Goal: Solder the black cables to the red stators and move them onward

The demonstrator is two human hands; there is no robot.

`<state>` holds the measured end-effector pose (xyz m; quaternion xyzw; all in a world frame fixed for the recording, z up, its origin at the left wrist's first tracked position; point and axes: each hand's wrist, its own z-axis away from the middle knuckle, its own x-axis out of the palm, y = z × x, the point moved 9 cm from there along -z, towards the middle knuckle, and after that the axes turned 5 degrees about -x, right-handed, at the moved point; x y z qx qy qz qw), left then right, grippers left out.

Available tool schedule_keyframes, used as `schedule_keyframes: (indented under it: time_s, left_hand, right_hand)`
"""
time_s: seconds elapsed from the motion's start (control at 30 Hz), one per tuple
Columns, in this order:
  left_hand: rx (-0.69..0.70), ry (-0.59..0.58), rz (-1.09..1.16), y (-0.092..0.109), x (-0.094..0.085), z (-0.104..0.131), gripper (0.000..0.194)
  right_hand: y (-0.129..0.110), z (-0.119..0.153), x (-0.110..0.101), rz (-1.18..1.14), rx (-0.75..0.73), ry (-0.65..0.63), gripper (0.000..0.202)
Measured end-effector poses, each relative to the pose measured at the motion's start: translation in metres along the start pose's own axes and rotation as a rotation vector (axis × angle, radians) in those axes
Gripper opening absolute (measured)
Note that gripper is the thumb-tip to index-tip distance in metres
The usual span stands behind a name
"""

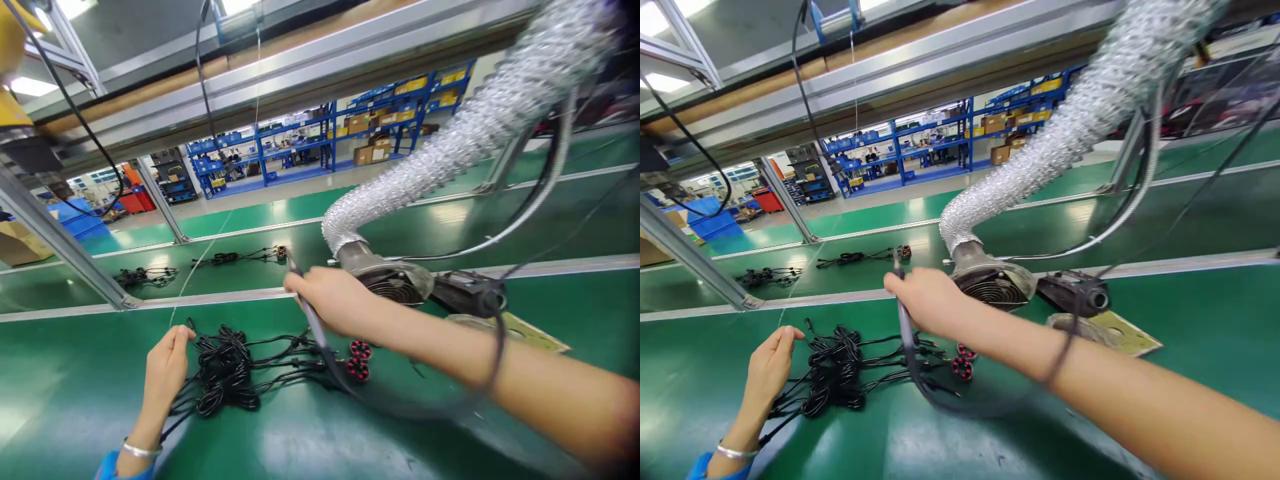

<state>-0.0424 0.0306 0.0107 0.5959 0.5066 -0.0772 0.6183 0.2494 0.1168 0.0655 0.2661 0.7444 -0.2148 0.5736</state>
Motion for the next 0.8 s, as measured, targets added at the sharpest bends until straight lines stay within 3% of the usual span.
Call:
schedule_keyframes:
  time_s: [0.1, 0.17, 0.3, 0.43, 0.53, 0.63, 0.73, 0.8]
  left_hand:
    - [0.110, -0.191, 0.066, 0.042, 0.034, 0.030, 0.041]
    - [0.184, -0.350, 0.044, 0.073, 0.062, 0.056, 0.041]
    - [0.270, -0.633, -0.059, 0.121, 0.112, 0.110, 0.040]
    - [0.421, -0.882, -0.259, 0.145, 0.148, 0.164, 0.035]
    - [0.537, -0.938, -0.376, 0.156, 0.163, 0.192, 0.032]
    - [0.564, -0.904, -0.377, 0.165, 0.173, 0.205, 0.028]
    - [0.543, -0.858, -0.360, 0.169, 0.185, 0.209, 0.051]
    - [0.504, -0.841, -0.345, 0.167, 0.194, 0.209, 0.058]
  right_hand:
    - [-0.010, 0.080, 0.034, -0.047, -0.130, 0.045, 0.018]
    - [-0.007, 0.114, 0.057, -0.075, -0.159, 0.096, 0.022]
    - [-0.004, 0.147, 0.080, -0.166, -0.194, 0.156, 0.023]
    - [-0.009, 0.176, 0.074, -0.251, -0.189, 0.145, 0.026]
    - [-0.005, 0.196, 0.054, -0.365, -0.173, 0.229, 0.025]
    - [0.005, 0.204, 0.035, -0.430, -0.174, 0.358, 0.033]
    - [0.007, 0.201, 0.036, -0.438, -0.215, 0.360, 0.040]
    - [0.003, 0.197, 0.047, -0.436, -0.257, 0.286, 0.043]
